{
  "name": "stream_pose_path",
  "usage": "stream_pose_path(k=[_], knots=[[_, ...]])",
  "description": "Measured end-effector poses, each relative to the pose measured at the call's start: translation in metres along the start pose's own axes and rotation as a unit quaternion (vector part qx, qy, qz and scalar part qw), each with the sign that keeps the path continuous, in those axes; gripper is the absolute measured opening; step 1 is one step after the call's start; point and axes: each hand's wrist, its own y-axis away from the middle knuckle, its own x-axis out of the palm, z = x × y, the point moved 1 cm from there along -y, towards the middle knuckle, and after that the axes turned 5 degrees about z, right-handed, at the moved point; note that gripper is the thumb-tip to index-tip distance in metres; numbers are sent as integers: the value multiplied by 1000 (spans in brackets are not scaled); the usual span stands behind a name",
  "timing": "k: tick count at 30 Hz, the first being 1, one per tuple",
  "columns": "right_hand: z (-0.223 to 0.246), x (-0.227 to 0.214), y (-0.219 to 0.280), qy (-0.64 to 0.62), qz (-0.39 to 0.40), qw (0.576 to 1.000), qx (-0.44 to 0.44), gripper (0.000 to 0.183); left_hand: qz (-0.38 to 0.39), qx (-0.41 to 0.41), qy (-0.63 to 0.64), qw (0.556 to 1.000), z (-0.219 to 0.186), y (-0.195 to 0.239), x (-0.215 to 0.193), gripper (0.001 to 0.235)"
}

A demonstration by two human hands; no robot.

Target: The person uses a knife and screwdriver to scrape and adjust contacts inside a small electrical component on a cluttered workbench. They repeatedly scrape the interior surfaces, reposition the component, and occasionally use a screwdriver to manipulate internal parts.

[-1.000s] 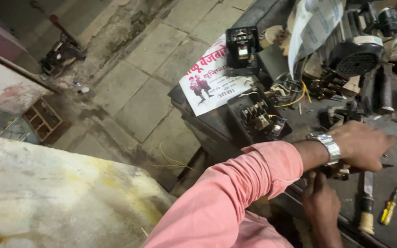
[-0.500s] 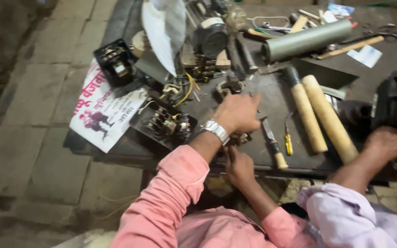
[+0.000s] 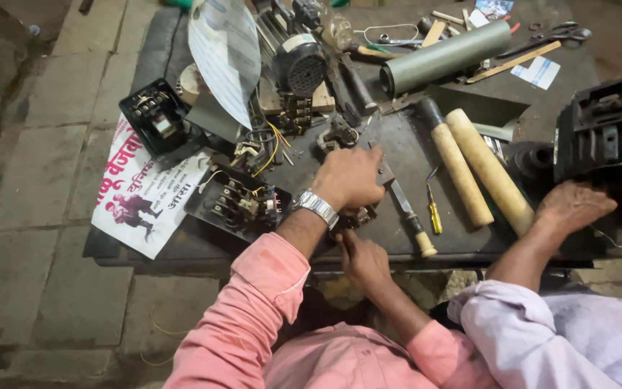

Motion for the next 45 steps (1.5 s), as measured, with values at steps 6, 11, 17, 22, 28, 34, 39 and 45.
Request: stream_pose_path(k=[6, 11, 17, 22, 28, 34, 39, 45], knots=[[-5, 3, 9, -17, 9, 1000, 9, 28, 17, -10, 9, 1000, 0, 0, 3, 47], [0, -3, 4, -14, -33, 999, -27, 23, 9, 0, -3, 1000, -1, -1, 3, 53], [0, -35, 41, -91, -47, 993, -59, 32, -4, 15, -8, 1000, 16, -5, 5, 55], [-7, -47, 67, -101, -151, 974, -137, 46, -11, 21, -7, 1000, 17, -5, 9, 56], [-15, -18, 26, -22, -258, 951, -167, 32, -7, 20, -12, 1000, 12, -8, 8, 60], [-16, -9, 28, -109, -230, 952, -169, 22, -4, 12, -12, 1000, 5, -1, 6, 57], [-21, -16, 32, -91, -168, 967, -169, 40, 11, -3, -3, 1000, 4, -1, 1, 57], [-16, -24, 29, -44, -157, 975, -149, 40, 12, -2, -8, 1000, 4, -2, -1, 54]])
